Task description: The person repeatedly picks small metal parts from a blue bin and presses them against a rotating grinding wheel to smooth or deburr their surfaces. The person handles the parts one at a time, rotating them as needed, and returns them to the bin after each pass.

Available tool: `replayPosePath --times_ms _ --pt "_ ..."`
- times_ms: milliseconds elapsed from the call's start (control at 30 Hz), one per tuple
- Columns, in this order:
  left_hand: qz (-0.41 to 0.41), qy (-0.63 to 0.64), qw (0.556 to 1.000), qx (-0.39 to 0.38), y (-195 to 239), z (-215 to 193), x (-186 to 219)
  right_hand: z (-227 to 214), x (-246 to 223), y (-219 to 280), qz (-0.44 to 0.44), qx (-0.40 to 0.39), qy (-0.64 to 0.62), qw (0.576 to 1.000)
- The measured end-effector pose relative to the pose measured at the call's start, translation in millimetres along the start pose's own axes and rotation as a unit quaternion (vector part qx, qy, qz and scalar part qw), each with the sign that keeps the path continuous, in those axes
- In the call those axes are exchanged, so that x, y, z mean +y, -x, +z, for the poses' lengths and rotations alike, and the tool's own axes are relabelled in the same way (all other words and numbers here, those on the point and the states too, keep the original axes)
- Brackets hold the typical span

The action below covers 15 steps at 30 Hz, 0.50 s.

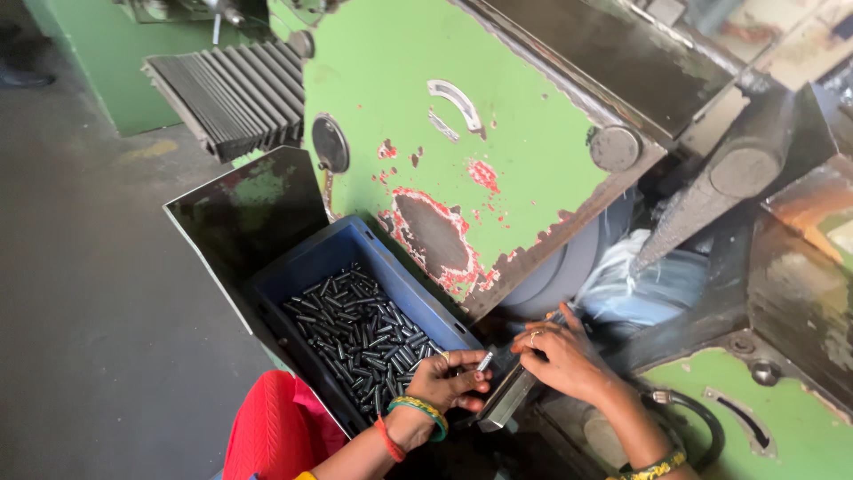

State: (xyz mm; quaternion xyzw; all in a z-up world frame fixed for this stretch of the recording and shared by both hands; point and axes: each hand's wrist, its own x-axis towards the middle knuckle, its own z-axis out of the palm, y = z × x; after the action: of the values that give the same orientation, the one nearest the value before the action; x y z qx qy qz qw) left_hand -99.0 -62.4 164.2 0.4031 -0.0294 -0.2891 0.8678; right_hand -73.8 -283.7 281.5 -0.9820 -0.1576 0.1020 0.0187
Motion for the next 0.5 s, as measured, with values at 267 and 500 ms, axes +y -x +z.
replayPosePath --times_ms 267,500 --pt "0.105 -0.214 0.971 0.008 -22 9 -21 2 5 -1 0.015 0.021 -0.006 1.000" --pt "0.115 -0.222 0.968 -0.023 -43 8 -36 -16 -2 9 -0.033 -0.034 -0.074 0.996"
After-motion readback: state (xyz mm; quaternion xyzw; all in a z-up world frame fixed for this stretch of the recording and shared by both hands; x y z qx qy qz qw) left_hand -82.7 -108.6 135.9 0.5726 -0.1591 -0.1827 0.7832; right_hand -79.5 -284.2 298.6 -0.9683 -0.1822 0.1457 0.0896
